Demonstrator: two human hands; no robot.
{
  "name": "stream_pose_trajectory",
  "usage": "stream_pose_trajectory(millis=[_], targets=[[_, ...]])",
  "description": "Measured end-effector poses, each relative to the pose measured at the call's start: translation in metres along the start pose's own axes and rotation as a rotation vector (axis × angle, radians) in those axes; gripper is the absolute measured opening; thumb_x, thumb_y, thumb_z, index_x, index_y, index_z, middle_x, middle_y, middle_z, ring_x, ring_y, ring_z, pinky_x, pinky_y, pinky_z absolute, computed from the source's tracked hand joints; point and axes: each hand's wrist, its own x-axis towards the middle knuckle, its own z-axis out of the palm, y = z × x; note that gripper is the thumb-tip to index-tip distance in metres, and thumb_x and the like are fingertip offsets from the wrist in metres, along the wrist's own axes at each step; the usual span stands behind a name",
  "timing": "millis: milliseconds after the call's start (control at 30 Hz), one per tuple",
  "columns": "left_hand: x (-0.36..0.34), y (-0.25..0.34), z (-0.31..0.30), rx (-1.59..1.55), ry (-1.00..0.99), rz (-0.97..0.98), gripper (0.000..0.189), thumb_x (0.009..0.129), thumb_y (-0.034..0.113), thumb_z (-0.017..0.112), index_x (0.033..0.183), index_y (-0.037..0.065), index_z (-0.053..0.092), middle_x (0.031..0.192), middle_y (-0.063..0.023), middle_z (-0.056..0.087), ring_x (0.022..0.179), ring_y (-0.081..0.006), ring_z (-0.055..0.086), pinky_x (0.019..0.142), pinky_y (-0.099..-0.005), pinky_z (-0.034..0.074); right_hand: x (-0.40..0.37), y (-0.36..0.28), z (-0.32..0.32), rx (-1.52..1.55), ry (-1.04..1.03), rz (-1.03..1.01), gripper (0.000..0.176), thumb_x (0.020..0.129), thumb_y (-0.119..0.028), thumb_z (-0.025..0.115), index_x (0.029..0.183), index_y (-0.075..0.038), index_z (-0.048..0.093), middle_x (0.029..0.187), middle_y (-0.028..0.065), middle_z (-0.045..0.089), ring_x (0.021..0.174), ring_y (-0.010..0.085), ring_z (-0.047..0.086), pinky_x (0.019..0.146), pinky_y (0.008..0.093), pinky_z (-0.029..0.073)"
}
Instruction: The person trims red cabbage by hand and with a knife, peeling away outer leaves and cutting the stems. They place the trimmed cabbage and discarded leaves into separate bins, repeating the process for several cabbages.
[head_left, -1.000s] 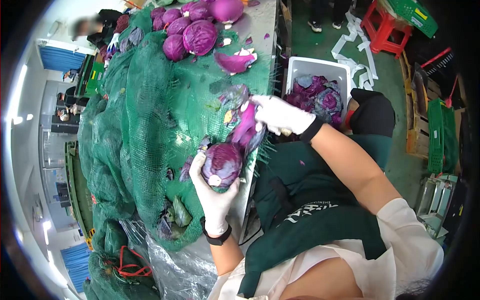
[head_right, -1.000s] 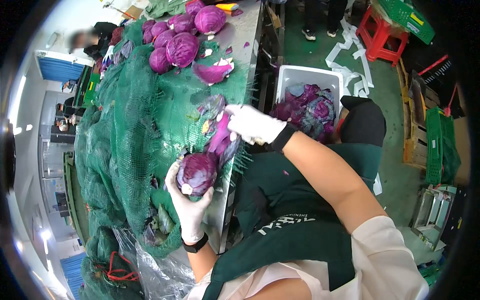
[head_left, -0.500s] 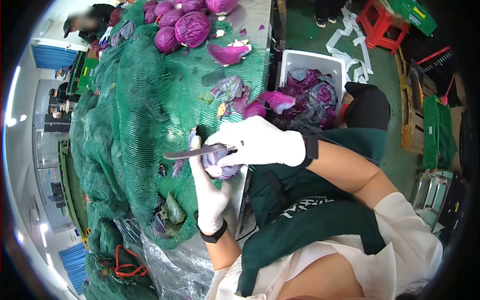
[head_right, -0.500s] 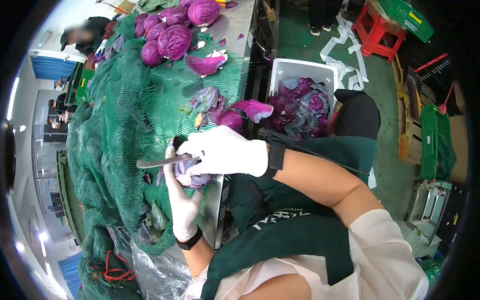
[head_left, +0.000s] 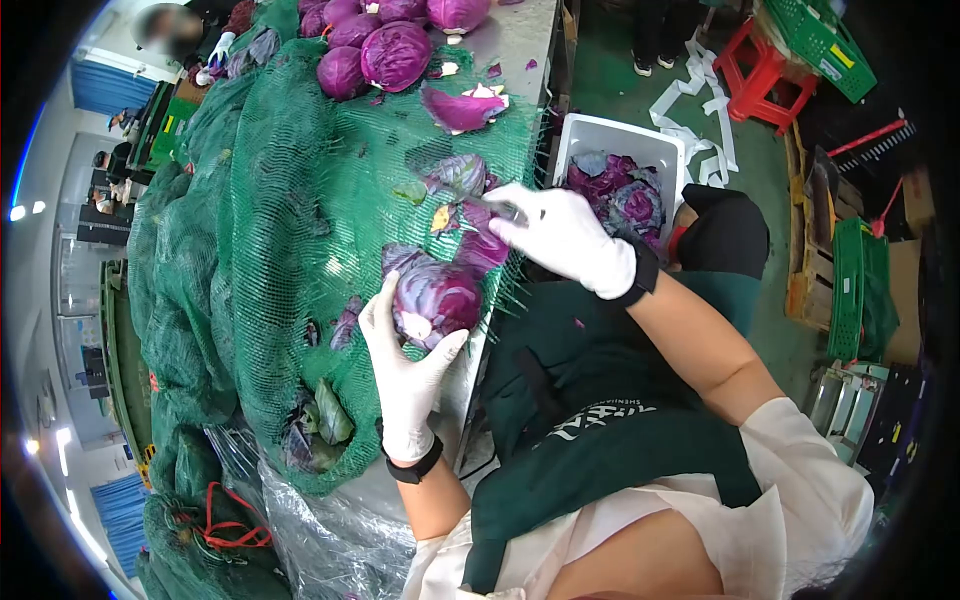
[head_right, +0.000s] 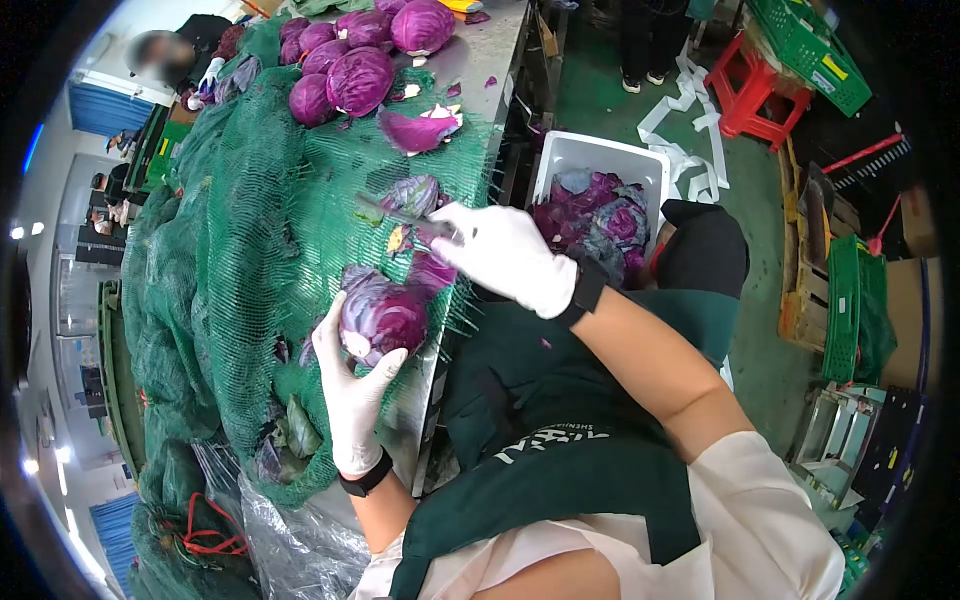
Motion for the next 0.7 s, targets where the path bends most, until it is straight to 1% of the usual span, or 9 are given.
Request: stream_pose_trajectory(millis=[67,133,200,233,333,400,433,667,700], targets=[[0.005,0.023,-0.003,0.304,-0.141,0.046,0.101,0.068,0.020,0.091,0.151,0.001,0.036,0.136,-0.0154,0.049,0.127,-0.0280,0.049,0.110,-0.0420,0.040,-0.012,-0.019,0.000,0.167,-0.146,-0.092,0.046,0.092,-0.022,0.064,0.138,-0.019,0.059,0.074,0.0107,0.065,0.066,0.0211,0.066,0.065,0.0345,0.054],[0.010,0.023,0.002,0.293,-0.154,0.132,0.100,0.071,0.020,0.089,0.152,-0.001,0.033,0.141,-0.0174,0.047,0.131,-0.0290,0.047,0.111,-0.0415,0.039,-0.018,-0.032,-0.001,0.069,-0.239,-0.237,0.057,0.089,-0.016,0.061,0.145,-0.022,0.053,0.075,0.0127,0.065,0.065,0.0230,0.066,0.064,0.0354,0.054],[0.014,0.011,0.014,-0.167,-0.106,0.013,0.100,0.072,0.019,0.088,0.153,-0.001,0.031,0.148,-0.0199,0.042,0.137,-0.0312,0.043,0.114,-0.0418,0.036,-0.020,-0.036,0.001,0.082,-0.249,-0.231,0.065,0.084,-0.014,0.060,0.148,-0.023,0.049,0.079,0.0150,0.067,0.064,0.0299,0.066,0.063,0.0377,0.055],[0.013,0.011,0.016,0.004,-0.102,0.058,0.102,0.073,0.019,0.088,0.153,-0.002,0.028,0.153,-0.0217,0.038,0.141,-0.0324,0.040,0.117,-0.0422,0.033,-0.020,-0.034,0.001,0.050,-0.235,-0.265,0.067,0.084,-0.014,0.060,0.149,-0.023,0.047,0.080,0.0149,0.067,0.064,0.0300,0.066,0.063,0.0380,0.055],[0.019,0.002,0.027,0.082,-0.029,0.097,0.102,0.071,0.019,0.089,0.152,-0.003,0.030,0.152,-0.0225,0.038,0.142,-0.0342,0.038,0.118,-0.0437,0.030,-0.025,-0.036,-0.004,-0.051,-0.205,-0.392,0.075,0.083,-0.013,0.060,0.155,-0.018,0.037,0.075,0.0123,0.066,0.060,0.0301,0.066,0.059,0.0391,0.055],[0.021,0.004,0.031,0.128,-0.023,0.103,0.101,0.072,0.022,0.089,0.151,-0.002,0.031,0.150,-0.0214,0.040,0.140,-0.0324,0.041,0.116,-0.0437,0.032,-0.028,-0.043,-0.011,-0.190,-0.189,-0.445,0.067,0.087,-0.013,0.058,0.152,-0.008,0.039,0.076,0.0096,0.065,0.062,0.0266,0.065,0.058,0.0371,0.053],[0.022,0.005,0.032,0.179,-0.016,0.108,0.100,0.072,0.024,0.090,0.150,-0.001,0.033,0.148,-0.0202,0.042,0.137,-0.0306,0.043,0.115,-0.0437,0.034,-0.028,-0.044,-0.014,-0.193,-0.190,-0.443,0.067,0.087,-0.013,0.058,0.152,-0.008,0.039,0.076,0.0096,0.065,0.062,0.0266,0.065,0.058,0.0371,0.053],[0.039,0.014,0.039,0.254,-0.039,0.135,0.094,0.070,0.024,0.090,0.144,-0.002,0.038,0.139,-0.0203,0.047,0.130,-0.0310,0.048,0.110,-0.0444,0.038,-0.023,-0.038,-0.019,-0.327,-0.198,-0.425,0.061,0.094,-0.014,0.050,0.153,-0.007,0.037,0.075,0.0089,0.060,0.059,0.0263,0.063,0.053,0.0369,0.053],[0.042,0.017,0.039,0.271,-0.053,0.129,0.095,0.069,0.026,0.090,0.143,-0.003,0.038,0.137,-0.0221,0.046,0.128,-0.0345,0.047,0.109,-0.0465,0.038,-0.023,-0.038,-0.019,-0.383,-0.194,-0.400,0.060,0.095,-0.015,0.049,0.153,-0.008,0.036,0.077,0.0095,0.059,0.058,0.0266,0.063,0.052,0.0374,0.053]])
